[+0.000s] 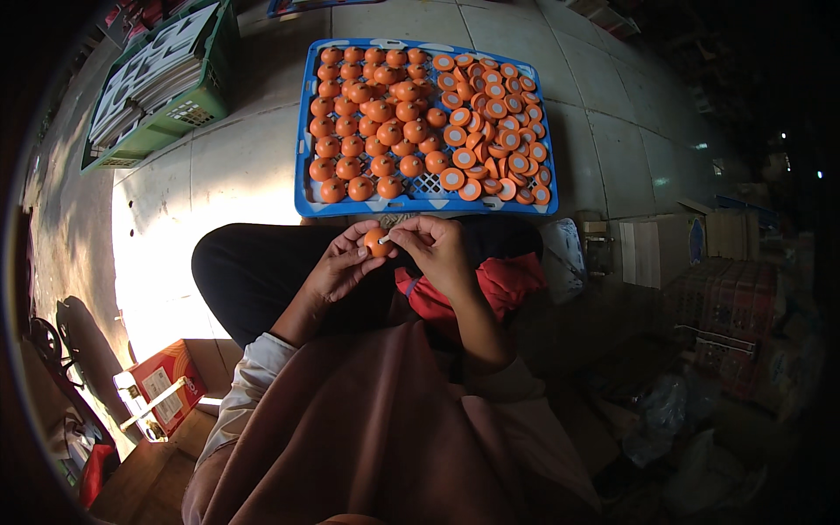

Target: Assembling small orange plastic components and applying glue using a brush.

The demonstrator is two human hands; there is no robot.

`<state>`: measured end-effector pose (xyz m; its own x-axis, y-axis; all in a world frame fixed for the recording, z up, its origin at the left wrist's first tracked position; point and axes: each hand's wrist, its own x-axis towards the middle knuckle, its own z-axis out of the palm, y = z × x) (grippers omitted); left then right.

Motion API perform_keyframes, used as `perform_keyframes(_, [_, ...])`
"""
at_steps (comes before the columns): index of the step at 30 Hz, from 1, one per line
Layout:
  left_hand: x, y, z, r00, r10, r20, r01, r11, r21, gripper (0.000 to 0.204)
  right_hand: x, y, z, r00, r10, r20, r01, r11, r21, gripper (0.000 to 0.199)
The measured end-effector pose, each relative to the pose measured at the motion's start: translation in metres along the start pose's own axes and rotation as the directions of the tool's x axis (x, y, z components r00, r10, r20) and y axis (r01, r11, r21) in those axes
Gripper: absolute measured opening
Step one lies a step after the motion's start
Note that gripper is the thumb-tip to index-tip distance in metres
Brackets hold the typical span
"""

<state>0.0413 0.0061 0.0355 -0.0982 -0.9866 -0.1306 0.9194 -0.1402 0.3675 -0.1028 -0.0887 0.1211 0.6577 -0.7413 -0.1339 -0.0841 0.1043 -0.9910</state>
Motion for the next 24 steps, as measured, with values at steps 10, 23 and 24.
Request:
perform_keyframes(10, [0.001, -0.001, 0.0, 1.0, 0.002, -0.012, -0.002, 1.0, 0.006, 0.037, -0.004, -0.003, 0.008, 0.98, -0.189, -0.059, 0.151, 0.908, -0.39, 0.005])
perform_keyframes(23, [0.001, -0.005, -0.006, 0.995, 0.028, -0.092, -0.023, 0.998, 0.051, 0.036, -0.005, 0.007, 0.016, 0.891, -0.444, 0.096, 0.358, 0.557, -0.75, 0.007])
perform_keyframes(24, [0.0, -0.005, -0.006, 0.996, 0.05, -0.072, -0.047, 0.998, 0.042, 0.036, -0.006, 0.004, 0.014, 0.894, -0.44, 0.087, 0.364, 0.597, -0.715, 0.008])
